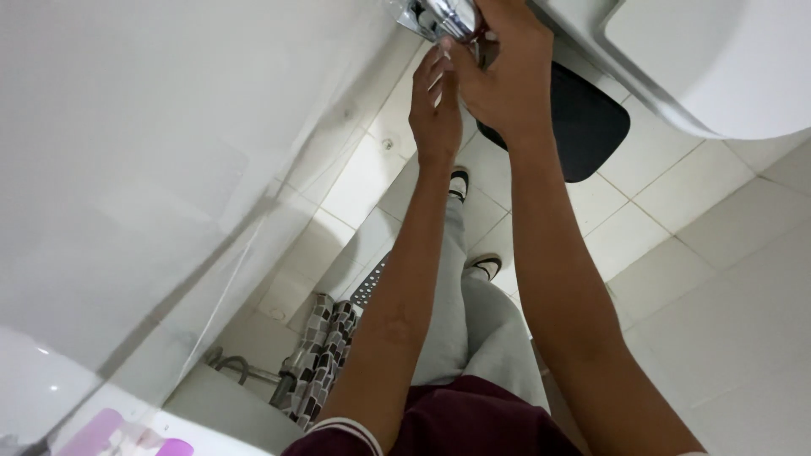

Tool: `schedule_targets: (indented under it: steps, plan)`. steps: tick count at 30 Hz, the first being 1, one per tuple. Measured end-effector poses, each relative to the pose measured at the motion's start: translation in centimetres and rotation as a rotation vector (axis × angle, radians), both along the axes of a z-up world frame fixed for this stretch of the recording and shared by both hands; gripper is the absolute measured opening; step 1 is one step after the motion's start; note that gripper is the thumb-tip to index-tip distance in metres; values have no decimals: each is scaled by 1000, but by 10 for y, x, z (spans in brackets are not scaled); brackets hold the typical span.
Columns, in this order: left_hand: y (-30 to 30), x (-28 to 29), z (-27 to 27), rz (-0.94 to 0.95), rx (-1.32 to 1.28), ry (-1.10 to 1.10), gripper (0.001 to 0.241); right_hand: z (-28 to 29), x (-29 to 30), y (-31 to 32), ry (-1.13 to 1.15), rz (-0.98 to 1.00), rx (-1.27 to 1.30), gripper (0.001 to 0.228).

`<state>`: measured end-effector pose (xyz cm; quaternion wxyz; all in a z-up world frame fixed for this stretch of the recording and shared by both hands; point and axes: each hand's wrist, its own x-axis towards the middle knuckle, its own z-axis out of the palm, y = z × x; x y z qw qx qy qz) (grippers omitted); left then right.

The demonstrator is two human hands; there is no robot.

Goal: Cleaning the bathroom floor and toilet bowl using a brush.

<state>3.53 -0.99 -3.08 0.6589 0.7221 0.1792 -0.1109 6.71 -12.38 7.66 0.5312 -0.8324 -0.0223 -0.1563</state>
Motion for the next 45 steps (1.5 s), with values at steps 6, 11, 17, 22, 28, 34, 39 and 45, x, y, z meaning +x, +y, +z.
schedule_targets:
  steps: [6, 11, 17, 22, 28, 34, 39, 45]
  plan:
    - [1, 23, 10, 47, -82, 91, 52, -4, 15, -1, -5, 14, -72, 48]
    - [1, 23, -35, 128, -363, 167, 57, -9, 8, -1, -8, 17, -46, 47]
    - [-3, 20, -46, 223, -432, 59, 51, 2, 8, -3, 16, 8, 89, 42]
    - [-3, 35, -35, 277, -445, 22, 55, -5, 23, 5, -1, -35, 51, 48]
    - [2, 42, -28, 251, -314, 80, 54, -17, 28, 5, -31, -20, 118, 46]
    - [0, 30, -51, 171, -100, -134, 49, -37, 20, 7, -16, -1, 12, 41]
    - [7, 19, -87, 210, -174, -52, 38, -31, 20, -2, -70, 60, 70, 62]
    - [3, 29, -76, 123, 155, -109, 55, -139, 20, -28, 251, -170, 597, 44]
